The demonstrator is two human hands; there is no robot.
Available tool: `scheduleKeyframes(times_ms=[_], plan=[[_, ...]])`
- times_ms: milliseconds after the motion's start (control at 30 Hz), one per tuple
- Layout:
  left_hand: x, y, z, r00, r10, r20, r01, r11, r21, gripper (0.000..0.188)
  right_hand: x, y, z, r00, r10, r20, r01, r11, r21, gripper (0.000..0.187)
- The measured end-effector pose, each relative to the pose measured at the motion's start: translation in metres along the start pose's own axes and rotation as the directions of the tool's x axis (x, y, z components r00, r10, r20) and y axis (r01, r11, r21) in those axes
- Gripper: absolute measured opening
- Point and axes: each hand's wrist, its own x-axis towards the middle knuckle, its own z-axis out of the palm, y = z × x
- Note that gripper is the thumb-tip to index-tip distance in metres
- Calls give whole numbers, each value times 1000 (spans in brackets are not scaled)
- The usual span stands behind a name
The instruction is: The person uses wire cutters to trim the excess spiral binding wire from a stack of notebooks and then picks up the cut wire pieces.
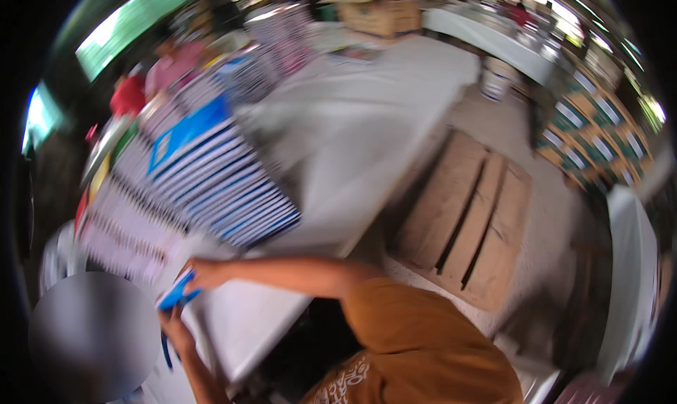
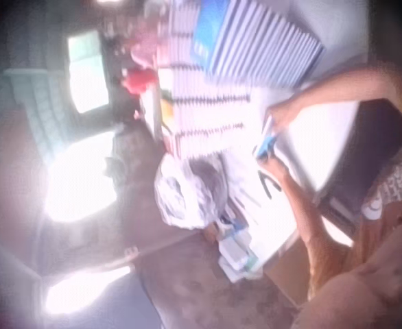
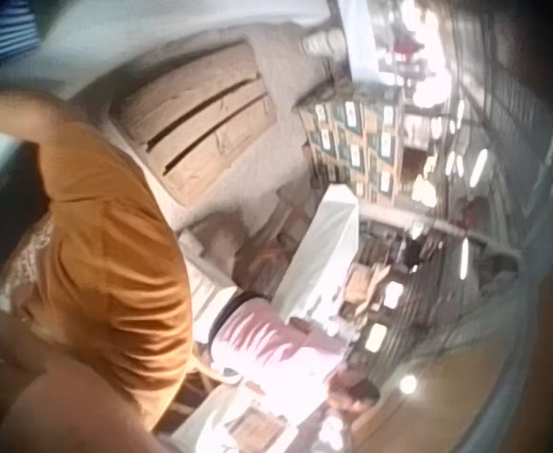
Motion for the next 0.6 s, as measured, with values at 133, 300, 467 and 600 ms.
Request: scheduleKeyframes(times_ms=[133, 300, 467, 600], plan=[[34, -56, 6, 987, 33, -156, -7, 987, 160, 32, 8, 16, -5, 995, 34, -94, -41, 997, -70, 13], [32, -74, 0, 992, 23, -126, -12, 996, 91, 35, 0, 7, -6, 997, 0, -74, -2, 999, -37, 32], [24, -44, -2, 994, -88, -70, 101, 971, 219, 51, 3, -13, -1, 988, 18, -154, -28, 997, -65, 38], [41, -18, -43, 939, 345, -1, -219, 598, 771, 53, -4, -7, -10, 992, 70, -109, -72, 997, -11, 33]])
